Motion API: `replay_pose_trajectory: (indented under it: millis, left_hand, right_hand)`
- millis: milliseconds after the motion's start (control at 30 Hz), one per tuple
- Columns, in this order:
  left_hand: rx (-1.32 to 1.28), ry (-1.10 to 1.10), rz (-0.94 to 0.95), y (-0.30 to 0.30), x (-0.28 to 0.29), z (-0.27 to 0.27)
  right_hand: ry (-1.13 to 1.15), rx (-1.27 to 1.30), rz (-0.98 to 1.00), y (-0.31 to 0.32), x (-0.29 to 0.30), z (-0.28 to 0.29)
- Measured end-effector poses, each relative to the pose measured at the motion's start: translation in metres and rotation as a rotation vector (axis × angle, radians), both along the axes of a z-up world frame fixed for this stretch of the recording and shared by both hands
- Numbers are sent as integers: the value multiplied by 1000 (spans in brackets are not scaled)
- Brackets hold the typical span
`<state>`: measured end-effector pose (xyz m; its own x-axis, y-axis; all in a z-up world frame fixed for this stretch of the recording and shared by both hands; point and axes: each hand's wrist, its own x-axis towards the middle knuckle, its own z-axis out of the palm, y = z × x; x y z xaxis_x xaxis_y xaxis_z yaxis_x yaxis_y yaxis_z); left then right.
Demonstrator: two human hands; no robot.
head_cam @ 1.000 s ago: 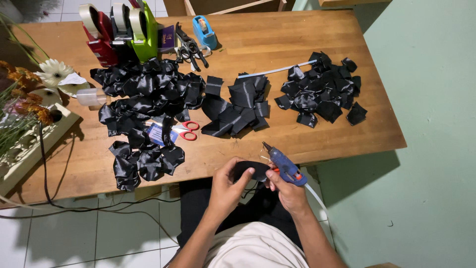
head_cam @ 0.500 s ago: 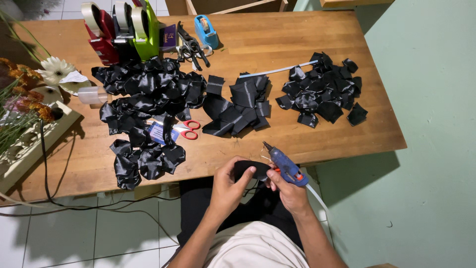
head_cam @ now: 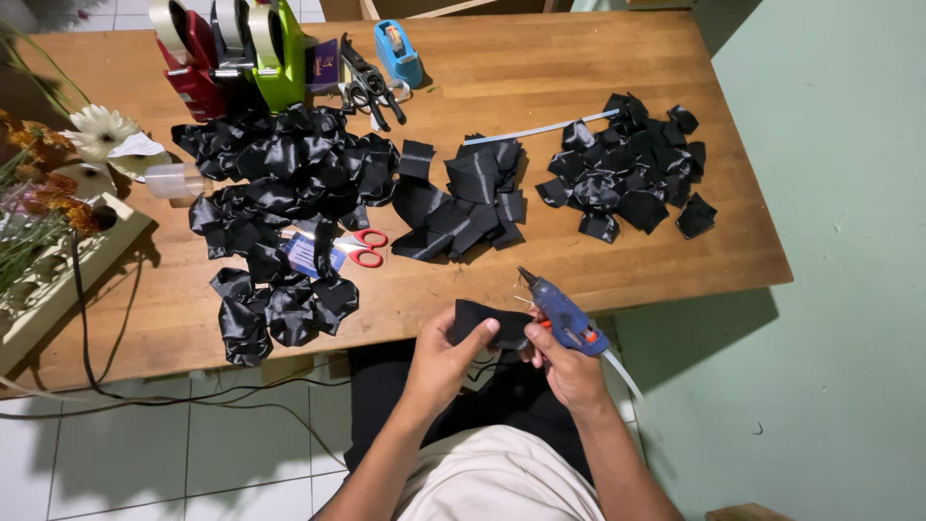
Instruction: The person uses a hot glue gun to apply adhesive to small black fabric pieces and presses them together. They repeatedly pick up fabric pieces from a pile on the table, apply glue, and assemble them into a larger piece.
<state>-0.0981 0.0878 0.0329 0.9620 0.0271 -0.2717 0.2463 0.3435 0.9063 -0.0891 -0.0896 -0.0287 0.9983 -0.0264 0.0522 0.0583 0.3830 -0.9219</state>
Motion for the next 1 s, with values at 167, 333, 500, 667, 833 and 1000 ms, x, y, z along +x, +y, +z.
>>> replay_pose_trajectory:
  millis: [167, 333, 500, 667, 833, 1000]
  left_hand:
    - [90, -1, 63, -6, 2, -11]
    - [280, -145, 130, 2, 4, -4]
    - [416, -288, 177, 6, 3, 16]
    - [485, -371, 170, 6, 3, 23]
    - [513, -394, 175, 4, 3, 30]
    - [494, -402, 193, 3, 4, 38]
  right_hand:
    - [-45, -96, -17, -10, 6, -26]
    - [-79, -27, 5, -16, 3, 4]
    - [-126, -109, 60, -29, -3, 9]
    - [-152, -266, 75, -20, 0, 47]
    - [-146, -357, 64, -19, 2, 51]
    - [-164, -406, 55, -19, 2, 51]
